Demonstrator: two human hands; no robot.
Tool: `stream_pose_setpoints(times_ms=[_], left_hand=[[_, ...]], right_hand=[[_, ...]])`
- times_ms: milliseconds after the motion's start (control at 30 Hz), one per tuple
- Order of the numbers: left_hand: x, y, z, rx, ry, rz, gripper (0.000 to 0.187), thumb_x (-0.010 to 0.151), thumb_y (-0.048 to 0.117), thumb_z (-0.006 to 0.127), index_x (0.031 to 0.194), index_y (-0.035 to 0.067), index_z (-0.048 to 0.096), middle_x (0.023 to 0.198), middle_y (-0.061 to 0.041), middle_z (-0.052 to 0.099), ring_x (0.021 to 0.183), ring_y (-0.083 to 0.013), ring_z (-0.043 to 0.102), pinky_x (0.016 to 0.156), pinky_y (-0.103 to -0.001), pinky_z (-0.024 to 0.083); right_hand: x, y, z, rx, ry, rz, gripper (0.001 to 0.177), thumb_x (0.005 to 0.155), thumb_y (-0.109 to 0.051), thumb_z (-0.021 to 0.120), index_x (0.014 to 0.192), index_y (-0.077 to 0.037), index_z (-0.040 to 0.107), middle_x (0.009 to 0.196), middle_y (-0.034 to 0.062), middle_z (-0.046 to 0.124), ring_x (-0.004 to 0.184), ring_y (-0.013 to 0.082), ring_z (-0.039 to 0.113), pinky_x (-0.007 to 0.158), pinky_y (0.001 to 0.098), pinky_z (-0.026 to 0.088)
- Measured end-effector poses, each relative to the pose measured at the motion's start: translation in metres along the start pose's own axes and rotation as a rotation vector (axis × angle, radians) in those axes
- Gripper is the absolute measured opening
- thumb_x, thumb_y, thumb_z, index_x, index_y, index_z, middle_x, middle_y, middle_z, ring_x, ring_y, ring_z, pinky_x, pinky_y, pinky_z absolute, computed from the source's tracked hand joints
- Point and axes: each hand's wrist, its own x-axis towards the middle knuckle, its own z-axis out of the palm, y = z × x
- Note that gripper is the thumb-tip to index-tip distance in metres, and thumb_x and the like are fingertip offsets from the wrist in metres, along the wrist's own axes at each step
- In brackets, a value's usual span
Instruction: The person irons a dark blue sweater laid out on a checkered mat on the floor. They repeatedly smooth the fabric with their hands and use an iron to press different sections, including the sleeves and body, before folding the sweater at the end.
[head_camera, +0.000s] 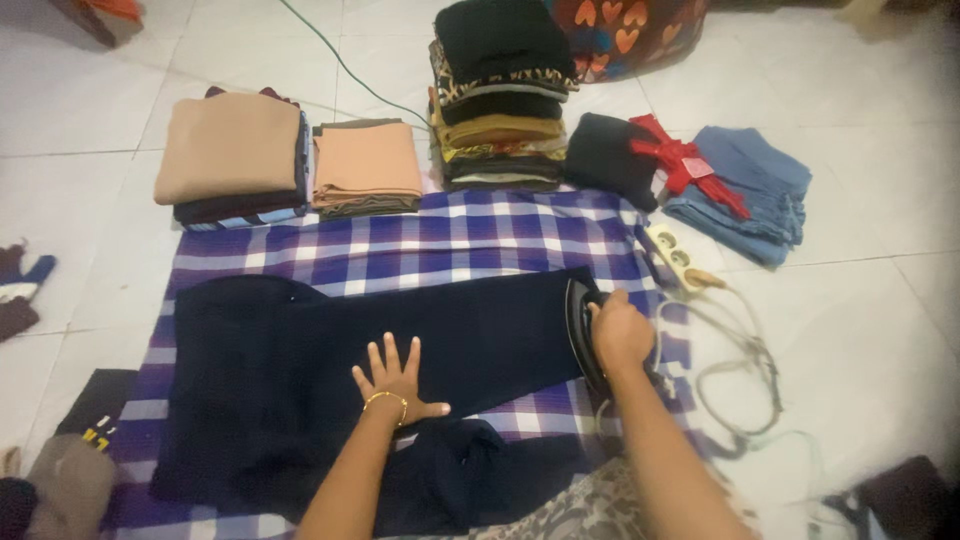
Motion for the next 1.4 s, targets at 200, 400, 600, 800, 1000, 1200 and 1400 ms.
stream_pose_setpoints(times_ms=[200, 400, 600, 800, 1000, 1200, 1400], left_hand=[[-0.002, 0.002, -0.001, 0.011, 0.010, -0.013, 0.143, 0.064, 0.080, 0.080, 0.165, 0.030, -0.008, 0.170, -0.019, -0.021, 0.155, -0.0438, -0.021, 0.122, -0.068, 0.001], [-0.006, -0.001, -0.004, -0.009, 0.000, 0.013, 0.142, 0.065, 0.080, 0.079, 0.165, 0.029, -0.007, 0.170, -0.019, -0.023, 0.155, -0.0431, -0.023, 0.122, -0.068, -0.002], [-0.006, -0.004, -0.005, -0.020, -0.025, 0.036, 0.140, 0.068, 0.074, 0.081, 0.165, 0.028, -0.009, 0.170, -0.020, -0.024, 0.154, -0.0440, -0.024, 0.122, -0.069, -0.002], [-0.006, -0.031, -0.010, -0.099, -0.024, 0.182, 0.124, 0.078, 0.056, 0.083, 0.165, 0.026, 0.000, 0.171, -0.019, -0.019, 0.156, -0.0405, -0.020, 0.123, -0.065, -0.001], [-0.035, -0.075, 0.014, -0.007, 0.116, 0.156, 0.110, 0.087, 0.054, 0.076, 0.163, 0.014, 0.007, 0.171, -0.015, -0.005, 0.158, -0.0348, -0.007, 0.126, -0.058, 0.005], [-0.067, -0.126, 0.029, 0.029, 0.191, 0.125, 0.108, 0.088, 0.055, 0.073, 0.160, 0.004, 0.010, 0.170, -0.020, 0.003, 0.158, -0.0365, 0.001, 0.127, -0.051, 0.010], [-0.079, -0.132, 0.028, -0.052, 0.181, 0.093, 0.115, 0.087, 0.056, 0.074, 0.159, 0.000, 0.005, 0.170, -0.020, -0.001, 0.158, -0.0332, -0.004, 0.128, -0.049, 0.005]], right_hand=[[0.029, -0.007, 0.011, 0.016, 0.046, 0.042, 0.046, 0.094, -0.048, 0.069, 0.105, -0.003, 0.065, 0.090, 0.0235, 0.075, 0.084, 0.0426, 0.074, 0.073, 0.0529, 0.058], [0.063, -0.011, 0.017, 0.014, 0.046, 0.092, 0.049, 0.093, -0.048, 0.071, 0.111, -0.002, 0.065, 0.097, 0.0249, 0.075, 0.092, 0.0441, 0.074, 0.078, 0.0539, 0.057], [0.071, -0.003, 0.002, 0.047, 0.018, 0.030, 0.050, 0.090, -0.049, 0.073, 0.112, -0.004, 0.066, 0.098, 0.0255, 0.074, 0.093, 0.0460, 0.072, 0.079, 0.0567, 0.056], [0.020, -0.013, -0.040, 0.084, 0.044, -0.127, 0.049, 0.090, -0.049, 0.073, 0.109, -0.005, 0.067, 0.095, 0.0255, 0.074, 0.092, 0.0461, 0.071, 0.079, 0.0558, 0.054], [-0.043, -0.067, -0.074, -0.004, -0.331, -0.448, 0.042, 0.083, -0.052, 0.073, 0.106, -0.017, 0.069, 0.089, 0.0152, 0.076, 0.087, 0.0364, 0.074, 0.074, 0.0505, 0.057], [-0.104, -0.128, -0.060, 0.016, -0.480, -0.900, 0.041, 0.076, -0.052, 0.077, 0.100, -0.019, 0.071, 0.083, 0.0117, 0.075, 0.083, 0.0347, 0.073, 0.072, 0.0496, 0.055], [-0.124, -0.160, -0.040, -0.003, -0.470, -1.124, 0.042, 0.079, -0.052, 0.078, 0.089, -0.013, 0.068, 0.079, 0.0096, 0.074, 0.079, 0.0331, 0.072, 0.069, 0.0478, 0.055]])
